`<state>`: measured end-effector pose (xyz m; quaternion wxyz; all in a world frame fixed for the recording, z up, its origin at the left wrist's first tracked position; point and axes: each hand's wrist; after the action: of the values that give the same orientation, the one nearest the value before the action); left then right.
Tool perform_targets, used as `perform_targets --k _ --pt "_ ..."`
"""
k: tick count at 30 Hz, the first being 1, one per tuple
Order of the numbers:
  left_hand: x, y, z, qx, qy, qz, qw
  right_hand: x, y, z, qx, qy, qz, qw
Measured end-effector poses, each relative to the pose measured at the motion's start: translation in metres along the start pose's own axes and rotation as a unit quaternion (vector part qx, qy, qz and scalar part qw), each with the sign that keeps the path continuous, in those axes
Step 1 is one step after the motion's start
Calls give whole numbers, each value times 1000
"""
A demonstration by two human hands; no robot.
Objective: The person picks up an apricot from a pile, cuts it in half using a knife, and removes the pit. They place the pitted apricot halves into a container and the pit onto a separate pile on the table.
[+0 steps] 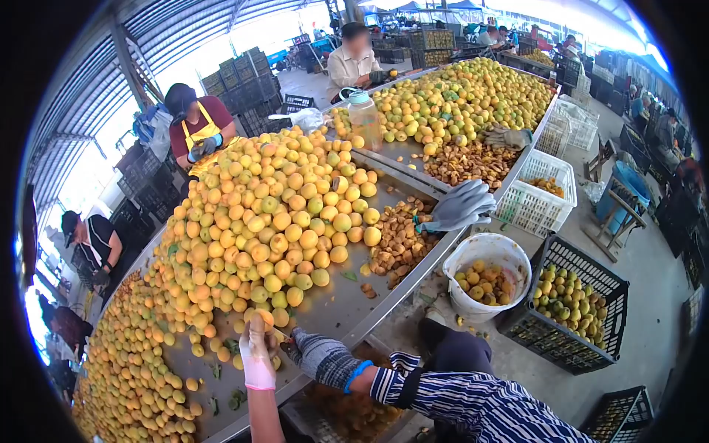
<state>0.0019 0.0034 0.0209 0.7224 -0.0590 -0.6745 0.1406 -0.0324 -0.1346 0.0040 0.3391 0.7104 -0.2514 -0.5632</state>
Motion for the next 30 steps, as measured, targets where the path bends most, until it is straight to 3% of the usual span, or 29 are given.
perform_targets --k 2,6,8,11,13,15,18,21,23,26,30 --pt "-1 -1 -1 9 -33 -9 999 2 -3 0 11 7 1 1000" --pt "-2 -1 0 -3 -12 -18 1000 6 -9 0 25 14 -8 1000" --pt "-4 -3 2 55 123 57 989 5 -7 2 18 6 0 1000" --pt "-3 -10 1 90 202 99 970 6 -13 4 -11 3 3 1000" --pt "-6 -13 0 100 160 85 978 13 -26 3 65 20 54 996" --pt "-15 6 1 27 48 -31 998 8 -14 2 25 6 31 999" --pt "-16 2 -1 1 -55 -25 998 7 -18 3 59 32 -13 998" --pt "-11 1 3 -2 28 -1 1000 9 -15 -1 48 8 4 999" --pt "-15 -1 4 -10 24 -11 1000 8 -7 -2 28 -6 40 999" --pt "-8 -3 8 -35 93 16 995 3 7 1 26 -4 85 996" --pt "3 -5 10 -79 57 11 995 0 19 -2 -7 -4 121 993"
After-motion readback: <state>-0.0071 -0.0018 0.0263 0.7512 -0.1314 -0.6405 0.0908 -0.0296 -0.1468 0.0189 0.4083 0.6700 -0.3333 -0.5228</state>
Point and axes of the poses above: each hand's wrist, its own z-axis away from the middle knuckle, its own y-axis out of the back of the hand, x = y × z, and after that the axes turned 14 degrees about z, right-handed
